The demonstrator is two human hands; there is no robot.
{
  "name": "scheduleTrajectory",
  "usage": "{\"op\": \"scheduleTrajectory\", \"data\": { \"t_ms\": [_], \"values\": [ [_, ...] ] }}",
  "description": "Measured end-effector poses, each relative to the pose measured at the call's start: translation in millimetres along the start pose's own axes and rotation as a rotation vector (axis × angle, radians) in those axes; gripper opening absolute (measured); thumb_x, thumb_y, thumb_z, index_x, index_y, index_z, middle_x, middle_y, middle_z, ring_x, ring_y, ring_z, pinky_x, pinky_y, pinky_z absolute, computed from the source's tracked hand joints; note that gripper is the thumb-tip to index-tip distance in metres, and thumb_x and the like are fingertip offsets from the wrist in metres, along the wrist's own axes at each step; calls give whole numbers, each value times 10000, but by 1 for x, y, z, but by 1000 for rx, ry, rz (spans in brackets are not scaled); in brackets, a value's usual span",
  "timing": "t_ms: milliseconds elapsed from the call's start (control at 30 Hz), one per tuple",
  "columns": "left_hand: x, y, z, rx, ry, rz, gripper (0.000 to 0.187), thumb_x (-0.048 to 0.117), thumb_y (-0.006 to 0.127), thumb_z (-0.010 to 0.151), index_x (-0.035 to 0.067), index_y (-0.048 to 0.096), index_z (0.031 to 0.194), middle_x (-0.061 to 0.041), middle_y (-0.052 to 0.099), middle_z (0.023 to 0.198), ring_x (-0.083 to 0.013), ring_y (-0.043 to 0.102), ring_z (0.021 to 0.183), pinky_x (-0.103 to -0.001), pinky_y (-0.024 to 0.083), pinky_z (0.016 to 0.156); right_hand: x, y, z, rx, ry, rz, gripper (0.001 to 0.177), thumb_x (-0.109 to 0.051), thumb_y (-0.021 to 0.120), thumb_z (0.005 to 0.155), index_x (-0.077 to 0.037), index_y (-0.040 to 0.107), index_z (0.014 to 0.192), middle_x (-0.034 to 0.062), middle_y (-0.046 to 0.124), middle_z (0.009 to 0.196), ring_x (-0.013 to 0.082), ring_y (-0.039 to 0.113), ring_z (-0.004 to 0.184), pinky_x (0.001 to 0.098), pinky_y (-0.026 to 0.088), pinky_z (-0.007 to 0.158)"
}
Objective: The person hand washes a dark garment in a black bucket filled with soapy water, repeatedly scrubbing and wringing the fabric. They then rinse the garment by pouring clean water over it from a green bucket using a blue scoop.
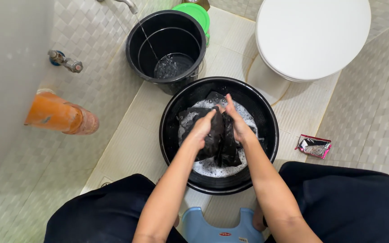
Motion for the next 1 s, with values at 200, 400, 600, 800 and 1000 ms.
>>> {"op": "scheduleTrajectory", "data": {
  "t_ms": [200, 400, 600, 800, 1000],
  "values": [
    [70, -23, -33, -151, 219, 14, 506, 225, 800, 798, 75, 676, 1265, -131, 739, 1138, -228, 729, 993, -383, 582, 895, -48, -9, -7, 194, -312, -368, 348, -140, 762, 851, -93, 718, 1193, 72, 736, 1049, 171, 685, 949, 349, 547, 892],
    [49, -59, 14, 64, 268, -415, 370, 317, 707, 936, 41, 701, 1181, -104, 749, 1054, -221, 713, 936, -361, 575, 839, -61, 96, -88, 311, -1067, -908, 249, -77, 796, 928, -29, 618, 760, 19, 599, 759, 121, 540, 733, 271, 451, 716],
    [-13, -51, 31, 332, 200, -38, 335, 314, 614, 1005, 12, 716, 902, -94, 679, 862, -187, 606, 738, -380, 508, 668, -33, 134, -107, 251, -1199, -958, 278, -53, 673, 952, 5, 563, 703, 58, 557, 669, 135, 523, 617, 288, 429, 611],
    [-28, -31, 36, 154, 237, -258, 340, 333, 604, 1002, 29, 737, 924, -47, 691, 827, -166, 635, 753, -358, 518, 669, -42, 109, -98, 316, -1098, -851, 378, -82, 674, 1004, 12, 488, 689, 53, 455, 650, 121, 410, 635, 300, 357, 600],
    [-25, -31, 28, 203, 79, 26, 526, 425, 514, 1045, -51, 687, 1186, -158, 725, 1097, -219, 681, 989, -393, 533, 833, -45, 97, -77, 319, -1085, -914, 340, -125, 676, 991, -1, 556, 698, 2, 502, 643, 86, 456, 645, 272, 396, 612]
  ]
}}
Point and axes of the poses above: each hand's wrist, its own z-axis towards the middle knuckle, its own y-axis out of the palm, x = y × z, the point moved 10 cm from there along z, towards the middle knuckle
